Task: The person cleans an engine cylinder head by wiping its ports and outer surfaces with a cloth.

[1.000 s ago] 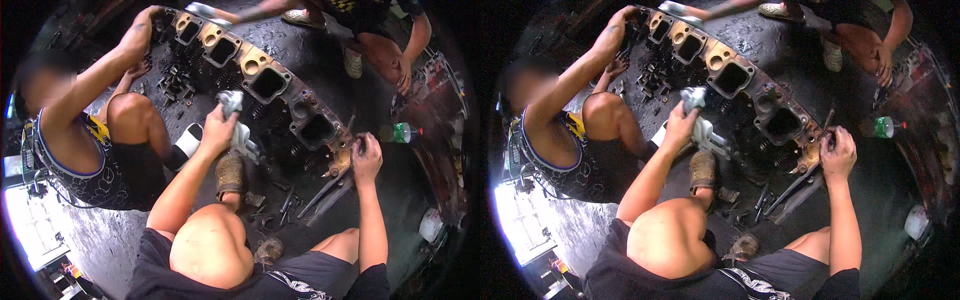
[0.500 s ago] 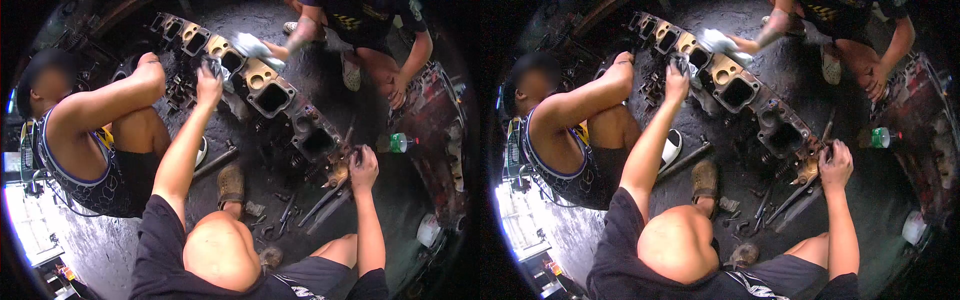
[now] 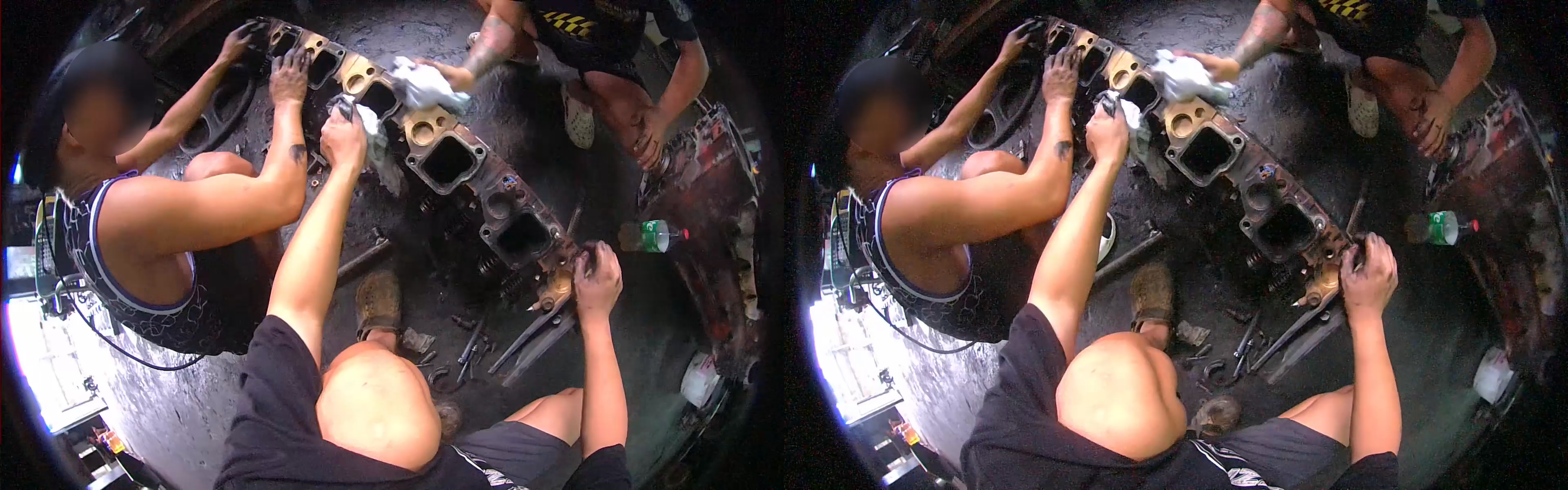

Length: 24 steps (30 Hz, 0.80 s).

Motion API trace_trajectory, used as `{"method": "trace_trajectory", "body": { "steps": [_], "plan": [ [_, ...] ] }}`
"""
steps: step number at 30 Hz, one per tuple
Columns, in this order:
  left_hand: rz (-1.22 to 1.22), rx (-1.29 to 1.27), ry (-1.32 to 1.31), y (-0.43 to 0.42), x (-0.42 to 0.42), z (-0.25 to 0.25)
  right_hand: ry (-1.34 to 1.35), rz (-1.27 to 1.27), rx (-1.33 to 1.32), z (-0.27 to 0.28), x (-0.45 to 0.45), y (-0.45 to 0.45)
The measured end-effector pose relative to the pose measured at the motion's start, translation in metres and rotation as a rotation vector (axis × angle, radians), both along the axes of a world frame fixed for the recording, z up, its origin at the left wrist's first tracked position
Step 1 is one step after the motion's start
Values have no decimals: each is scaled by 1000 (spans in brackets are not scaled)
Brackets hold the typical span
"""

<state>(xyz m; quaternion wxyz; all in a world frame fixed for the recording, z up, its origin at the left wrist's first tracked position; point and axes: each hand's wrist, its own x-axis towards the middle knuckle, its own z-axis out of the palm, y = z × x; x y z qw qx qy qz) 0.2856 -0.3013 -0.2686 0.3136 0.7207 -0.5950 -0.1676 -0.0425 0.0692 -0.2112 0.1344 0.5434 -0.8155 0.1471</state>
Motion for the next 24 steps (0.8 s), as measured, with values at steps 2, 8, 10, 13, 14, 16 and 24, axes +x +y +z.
{"method": "trace_trajectory", "body": {
  "steps": [2,8,10,13,14,16,24],
  "plan": [
    [92,7,3,-15,0,-6,5,12,-17,-2,-1,1],
    [50,-76,341,-36,8,-45,-17,-12,11,8,8,-3],
    [5,110,500,-26,11,-39,-19,-10,6,7,5,-4],
    [-19,124,458,-24,12,-24,-53,-11,17,2,0,-3],
    [-22,135,445,-21,13,-22,-54,-18,18,2,0,-4],
    [17,119,536,-43,19,-47,-43,-14,19,1,1,0],
    [-128,320,792,30,13,-37,-100,-53,59,2,-1,-1]
  ]
}}
